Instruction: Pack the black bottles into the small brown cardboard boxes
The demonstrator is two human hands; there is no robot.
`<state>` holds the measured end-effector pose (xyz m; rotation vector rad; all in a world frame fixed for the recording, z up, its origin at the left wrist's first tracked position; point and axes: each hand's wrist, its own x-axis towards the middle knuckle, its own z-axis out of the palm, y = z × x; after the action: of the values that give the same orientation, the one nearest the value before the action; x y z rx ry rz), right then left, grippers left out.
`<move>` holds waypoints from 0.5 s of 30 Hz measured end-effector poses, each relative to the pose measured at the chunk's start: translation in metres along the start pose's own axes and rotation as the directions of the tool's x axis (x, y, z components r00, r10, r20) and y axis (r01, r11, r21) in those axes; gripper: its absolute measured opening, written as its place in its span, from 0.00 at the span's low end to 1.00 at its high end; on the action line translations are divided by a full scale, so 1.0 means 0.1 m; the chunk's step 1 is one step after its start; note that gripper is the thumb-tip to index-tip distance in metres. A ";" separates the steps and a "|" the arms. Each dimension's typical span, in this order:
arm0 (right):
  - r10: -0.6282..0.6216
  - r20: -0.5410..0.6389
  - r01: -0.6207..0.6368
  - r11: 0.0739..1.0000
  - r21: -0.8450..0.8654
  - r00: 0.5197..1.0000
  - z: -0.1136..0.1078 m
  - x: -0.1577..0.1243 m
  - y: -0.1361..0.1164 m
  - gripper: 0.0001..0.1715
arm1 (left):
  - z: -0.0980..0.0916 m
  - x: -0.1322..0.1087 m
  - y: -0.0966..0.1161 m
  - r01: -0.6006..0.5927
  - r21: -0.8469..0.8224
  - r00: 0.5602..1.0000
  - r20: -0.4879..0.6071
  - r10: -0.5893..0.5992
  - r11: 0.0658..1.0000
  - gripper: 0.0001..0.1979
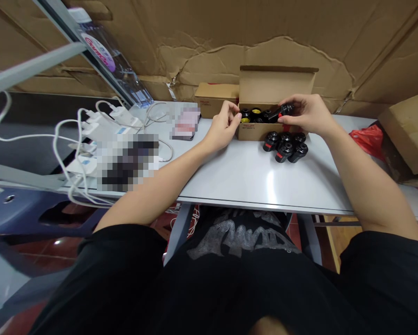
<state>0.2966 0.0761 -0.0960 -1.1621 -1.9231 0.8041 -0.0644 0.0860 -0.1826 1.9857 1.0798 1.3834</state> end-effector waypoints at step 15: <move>-0.035 -0.010 0.035 0.999 0.023 0.999 -0.01 -0.02 -0.07 0.52 | 0.00 0.01 -0.01 -0.008 0.003 1.000 0.004 0.008 1.000 0.36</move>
<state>0.2949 0.0712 -0.0901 -1.1135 -1.9159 0.7989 -0.0645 0.0872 -0.1825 1.9961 1.0742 1.3815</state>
